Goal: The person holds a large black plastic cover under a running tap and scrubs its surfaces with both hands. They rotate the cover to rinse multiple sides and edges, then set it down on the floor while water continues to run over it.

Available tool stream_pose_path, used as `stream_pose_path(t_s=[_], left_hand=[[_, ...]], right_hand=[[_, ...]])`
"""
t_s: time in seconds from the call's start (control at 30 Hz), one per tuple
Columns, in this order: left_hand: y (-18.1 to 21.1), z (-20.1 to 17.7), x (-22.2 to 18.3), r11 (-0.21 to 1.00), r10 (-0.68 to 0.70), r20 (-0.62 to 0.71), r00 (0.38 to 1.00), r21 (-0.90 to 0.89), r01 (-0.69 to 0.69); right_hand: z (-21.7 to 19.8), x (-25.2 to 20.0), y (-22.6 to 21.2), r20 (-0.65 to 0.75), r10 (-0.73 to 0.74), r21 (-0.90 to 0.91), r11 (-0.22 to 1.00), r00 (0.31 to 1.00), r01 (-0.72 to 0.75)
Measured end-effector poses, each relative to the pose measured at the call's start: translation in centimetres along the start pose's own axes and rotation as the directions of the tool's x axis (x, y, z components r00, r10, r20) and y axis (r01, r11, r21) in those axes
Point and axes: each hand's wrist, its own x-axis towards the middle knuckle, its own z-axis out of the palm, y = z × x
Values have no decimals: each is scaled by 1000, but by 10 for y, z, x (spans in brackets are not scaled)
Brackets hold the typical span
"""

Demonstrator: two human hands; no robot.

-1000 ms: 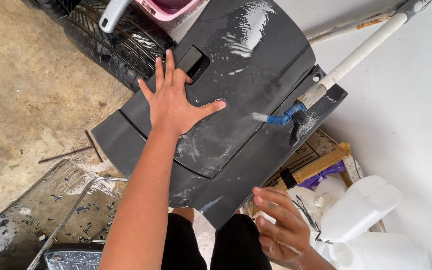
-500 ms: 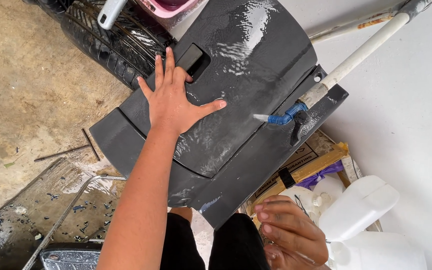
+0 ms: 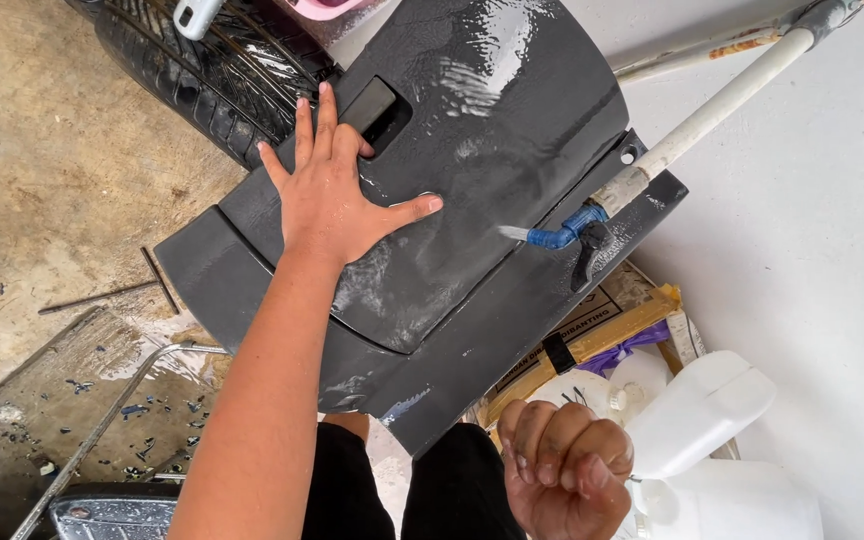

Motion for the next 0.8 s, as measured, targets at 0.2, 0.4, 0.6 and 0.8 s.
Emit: stream_pose_path(t_s=[0.2, 0.4, 0.6, 0.8], left_hand=[[2, -1, -1, 1000, -9, -16, 1000, 9, 9], [6, -5, -1, 1000, -18, -2, 1000, -2, 18], [4, -1, 0, 1000, -5, -25, 1000, 5, 5], [3, 1, 1, 1000, -8, -20, 1000, 19, 8]], right_hand=[[4, 5, -10, 70, 77, 81, 993, 995, -82], [5, 4, -15, 119, 51, 86, 994, 992, -61], [0, 5, -18, 151, 56, 111, 991, 987, -73], [-5, 5, -17, 162, 52, 127, 989, 985, -73]])
